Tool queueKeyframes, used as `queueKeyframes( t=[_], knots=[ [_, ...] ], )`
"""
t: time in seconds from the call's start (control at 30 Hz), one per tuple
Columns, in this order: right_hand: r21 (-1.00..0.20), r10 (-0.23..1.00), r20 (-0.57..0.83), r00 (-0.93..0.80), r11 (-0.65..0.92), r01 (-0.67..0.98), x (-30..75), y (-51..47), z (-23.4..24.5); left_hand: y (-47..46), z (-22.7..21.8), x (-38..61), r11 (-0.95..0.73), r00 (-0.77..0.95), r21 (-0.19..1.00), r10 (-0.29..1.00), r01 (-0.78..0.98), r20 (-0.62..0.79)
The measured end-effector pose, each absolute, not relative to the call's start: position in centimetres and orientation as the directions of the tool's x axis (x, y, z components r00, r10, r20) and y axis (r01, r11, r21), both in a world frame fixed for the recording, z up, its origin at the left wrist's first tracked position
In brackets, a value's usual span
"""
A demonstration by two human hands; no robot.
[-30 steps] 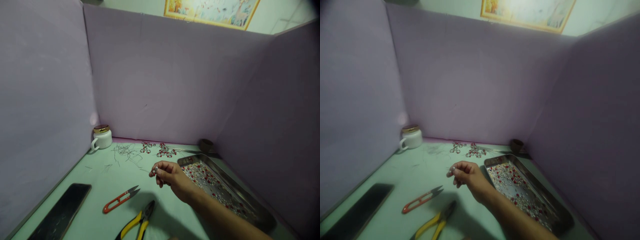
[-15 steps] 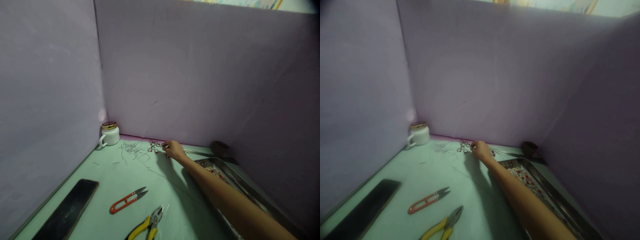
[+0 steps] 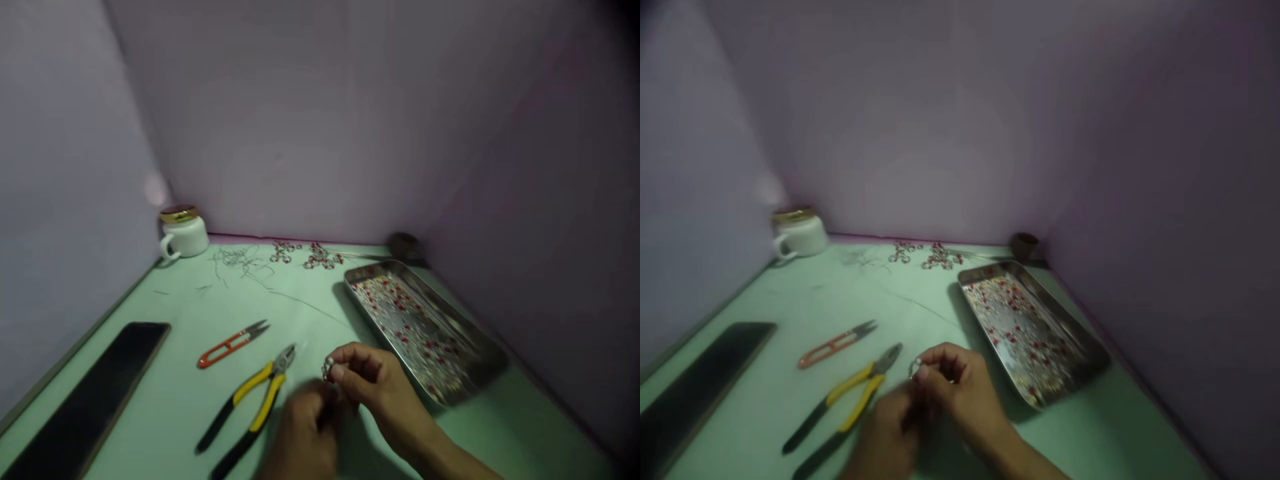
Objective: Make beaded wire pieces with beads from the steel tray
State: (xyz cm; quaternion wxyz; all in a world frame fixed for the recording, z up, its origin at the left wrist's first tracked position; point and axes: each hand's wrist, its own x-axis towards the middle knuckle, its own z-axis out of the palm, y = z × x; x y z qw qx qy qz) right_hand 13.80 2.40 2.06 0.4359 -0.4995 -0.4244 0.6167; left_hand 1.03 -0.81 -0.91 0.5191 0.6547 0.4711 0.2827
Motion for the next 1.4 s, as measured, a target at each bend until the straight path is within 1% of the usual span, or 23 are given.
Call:
queueKeyframes(
  t=[0.03,0.07,0.13,0.2,0.33,0.43,0.5,0.63,0.73,0.8,0.9,1.03,1.13,1.23,1.3,1.4],
  knots=[
    [-0.951,0.963,-0.254,-0.093,-0.266,-0.16,14.3,1.4,1.5,-0.6,-1.1,1.2,0.023,0.318,0.963,0.941,0.27,-0.112],
    [-0.938,0.96,-0.271,-0.068,-0.28,-0.205,14.8,0.6,0.8,-0.4,-1.2,1.3,0.065,0.291,0.976,0.948,0.21,-0.126],
    [-0.905,0.948,-0.316,-0.034,-0.312,-0.289,15.4,-0.4,-0.2,-0.2,-1.2,1.3,0.117,0.304,0.987,0.941,0.114,-0.147],
    [-0.88,0.942,-0.336,-0.019,-0.321,-0.348,15.7,-0.9,-1.0,-0.3,-0.8,1.3,0.113,0.305,0.988,0.942,0.104,-0.14],
    [-0.899,0.962,-0.273,-0.03,-0.266,-0.348,15.7,-1.1,-1.7,-0.5,-0.1,1.4,0.118,0.283,0.99,0.949,0.079,-0.136],
    [-0.918,0.97,-0.24,-0.043,-0.241,-0.316,15.7,-1.2,-1.7,-0.5,-0.1,1.5,0.067,0.253,0.996,0.964,0.059,-0.08],
    [-0.929,0.972,-0.228,-0.053,-0.233,-0.287,15.6,-1.3,-1.6,-0.5,-0.2,1.5,0.021,0.223,0.998,0.974,0.061,-0.034],
    [-0.96,0.98,-0.184,-0.075,-0.196,-0.202,15.6,-1.5,-1.2,-0.7,-0.5,1.3,-0.025,0.207,0.995,0.978,0.097,0.005],
    [-0.978,0.986,-0.146,-0.081,-0.156,-0.14,15.7,-1.6,-1.0,-0.8,-0.5,1.2,-0.124,0.216,0.974,0.973,0.188,0.082],
    [-0.979,0.983,-0.153,-0.106,-0.165,-0.12,15.8,-1.5,-1.0,-0.9,-0.6,1.3,-0.174,0.228,0.952,0.967,0.251,0.116],
    [-0.962,0.973,-0.191,-0.131,-0.212,-0.172,15.8,-1.3,-1.2,-0.8,-0.7,1.5,-0.171,0.223,0.951,0.968,0.259,0.113],
    [-0.922,0.96,-0.224,-0.17,-0.265,-0.281,15.8,-1.3,-1.3,-0.9,-0.9,1.5,-0.061,0.202,0.982,0.979,0.177,0.024],
    [-0.911,0.952,-0.216,-0.218,-0.277,-0.305,15.9,-1.3,-1.2,-1.1,-1.0,1.5,-0.024,0.215,0.989,0.977,0.148,-0.009],
    [-0.921,0.949,-0.205,-0.239,-0.269,-0.281,16.1,-1.4,-1.0,-1.2,-0.9,1.5,-0.07,0.233,0.987,0.972,0.148,0.034],
    [-0.928,0.951,-0.202,-0.235,-0.262,-0.264,16.1,-1.4,-1.0,-1.1,-0.8,1.5,-0.118,0.239,0.976,0.968,0.183,0.072],
    [-0.913,0.953,-0.214,-0.215,-0.274,-0.303,16.0,-1.4,-1.4,-0.9,-0.7,1.5,-0.181,0.252,0.96,0.96,0.214,0.124]
  ],
)
